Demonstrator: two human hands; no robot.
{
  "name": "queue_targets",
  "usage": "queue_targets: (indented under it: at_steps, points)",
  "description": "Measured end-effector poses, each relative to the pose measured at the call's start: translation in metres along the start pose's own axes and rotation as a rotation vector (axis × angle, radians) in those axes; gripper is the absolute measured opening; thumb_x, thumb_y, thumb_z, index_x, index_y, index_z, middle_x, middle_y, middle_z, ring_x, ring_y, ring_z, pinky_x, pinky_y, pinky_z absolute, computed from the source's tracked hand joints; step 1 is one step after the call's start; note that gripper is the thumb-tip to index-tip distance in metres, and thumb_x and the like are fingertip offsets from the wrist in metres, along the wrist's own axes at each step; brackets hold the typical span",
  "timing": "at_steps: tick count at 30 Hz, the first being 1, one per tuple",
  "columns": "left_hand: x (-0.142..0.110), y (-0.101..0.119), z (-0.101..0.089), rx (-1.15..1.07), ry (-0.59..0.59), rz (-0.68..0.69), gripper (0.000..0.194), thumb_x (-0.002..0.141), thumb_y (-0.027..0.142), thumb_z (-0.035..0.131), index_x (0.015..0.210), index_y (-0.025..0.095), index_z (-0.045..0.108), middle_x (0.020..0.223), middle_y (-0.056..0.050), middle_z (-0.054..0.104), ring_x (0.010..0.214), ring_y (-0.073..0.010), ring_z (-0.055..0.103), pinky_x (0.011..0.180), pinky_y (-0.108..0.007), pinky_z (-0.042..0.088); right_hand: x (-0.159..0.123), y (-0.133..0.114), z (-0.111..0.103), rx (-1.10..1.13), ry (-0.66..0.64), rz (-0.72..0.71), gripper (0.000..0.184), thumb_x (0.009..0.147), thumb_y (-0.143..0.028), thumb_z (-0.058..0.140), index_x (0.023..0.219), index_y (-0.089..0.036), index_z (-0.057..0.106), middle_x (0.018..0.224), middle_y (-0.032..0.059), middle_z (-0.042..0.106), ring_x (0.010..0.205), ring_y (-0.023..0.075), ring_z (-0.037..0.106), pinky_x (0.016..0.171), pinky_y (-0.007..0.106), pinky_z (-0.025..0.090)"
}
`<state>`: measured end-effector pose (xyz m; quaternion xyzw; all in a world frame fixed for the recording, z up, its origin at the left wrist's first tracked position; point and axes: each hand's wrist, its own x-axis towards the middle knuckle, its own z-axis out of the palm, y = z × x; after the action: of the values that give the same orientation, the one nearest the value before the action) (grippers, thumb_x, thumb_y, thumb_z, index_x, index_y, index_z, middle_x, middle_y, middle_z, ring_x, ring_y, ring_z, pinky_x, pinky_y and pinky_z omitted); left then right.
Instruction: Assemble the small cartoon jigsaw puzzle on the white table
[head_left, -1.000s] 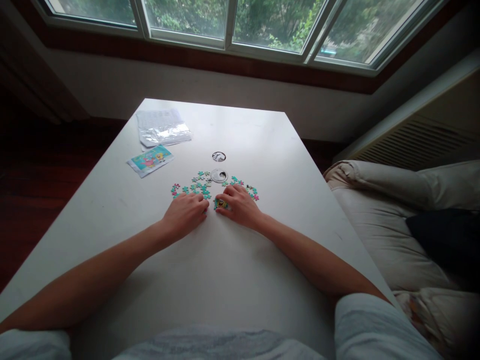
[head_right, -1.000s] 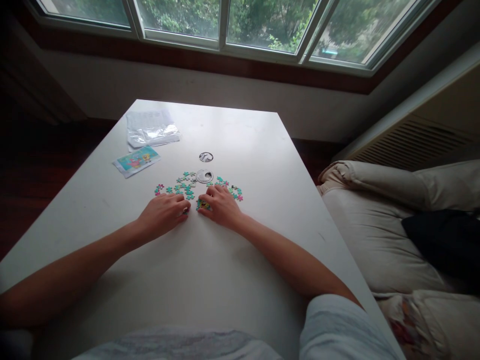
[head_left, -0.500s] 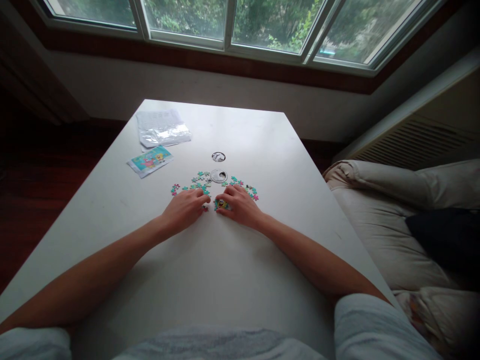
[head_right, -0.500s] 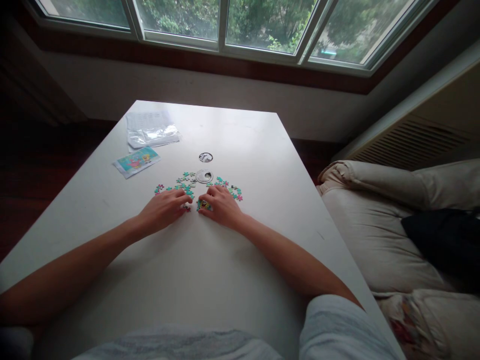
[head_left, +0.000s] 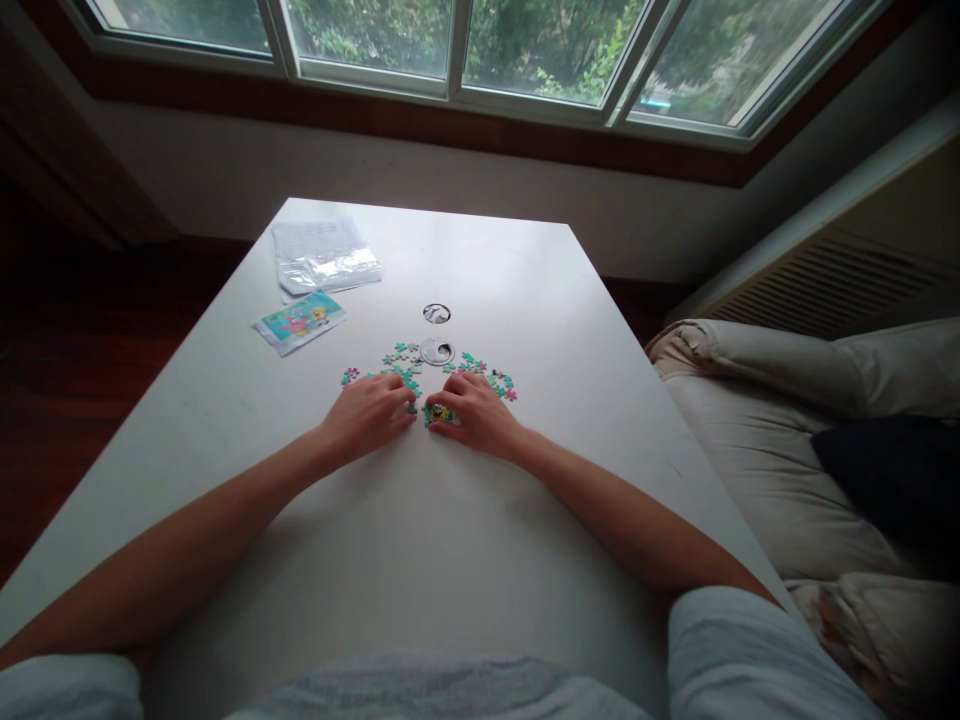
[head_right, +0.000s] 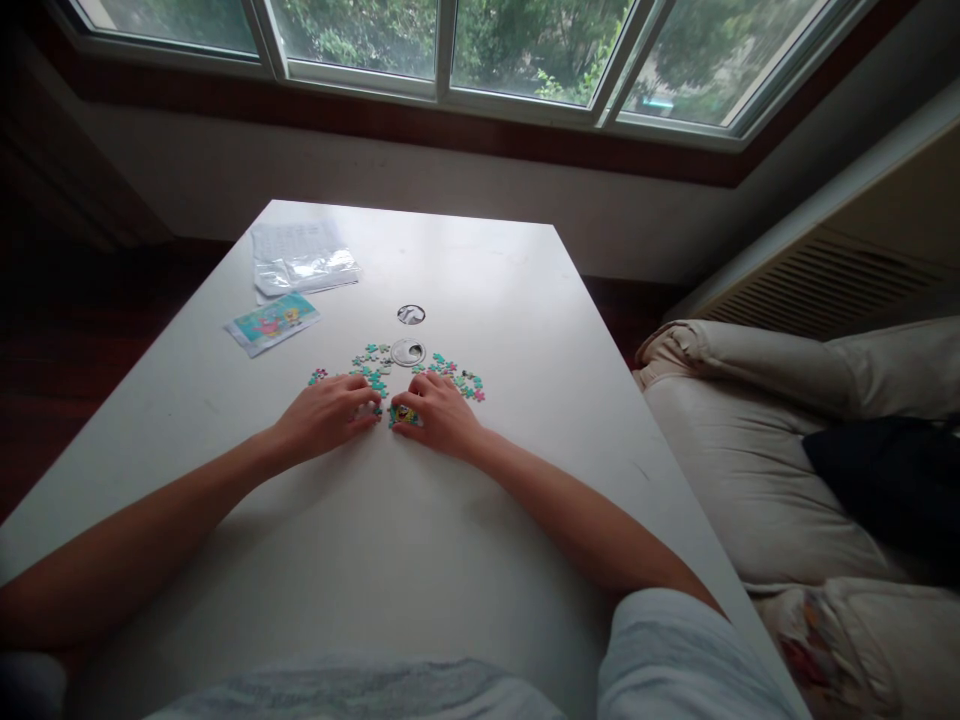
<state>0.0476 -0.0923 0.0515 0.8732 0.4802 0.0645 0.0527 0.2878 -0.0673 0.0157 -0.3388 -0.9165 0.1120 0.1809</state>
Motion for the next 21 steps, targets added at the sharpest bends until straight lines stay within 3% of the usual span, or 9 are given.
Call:
queue_targets:
  at_steps: [10, 21]
  points:
    - [-0.001, 0.004, 0.004, -0.050, 0.000, -0.019, 0.020, 0.092, 0.030, 0.059, 0.108, 0.026, 0.071, 0.105, -0.005, 0.065, 0.099, -0.0239, 0.063, 0.084, -0.035, 0.048, 0.000, -0.001, 0.002, 0.020, 0.006, 0.006, 0.034, 0.091, -0.048, 0.071, 0.117, -0.025, 0.069, 0.107, 0.0085, 0.062, 0.108, 0.0266, 0.051, 0.098, 0.041, 0.040]
    - [0.000, 0.009, 0.014, -0.107, 0.091, -0.070, 0.021, 0.094, 0.032, 0.058, 0.108, 0.025, 0.070, 0.104, -0.006, 0.066, 0.101, -0.0250, 0.061, 0.088, -0.038, 0.046, 0.002, -0.005, 0.002, 0.061, -0.010, 0.028, 0.033, 0.090, -0.046, 0.072, 0.116, -0.026, 0.070, 0.106, 0.0076, 0.062, 0.106, 0.0258, 0.051, 0.099, 0.041, 0.040]
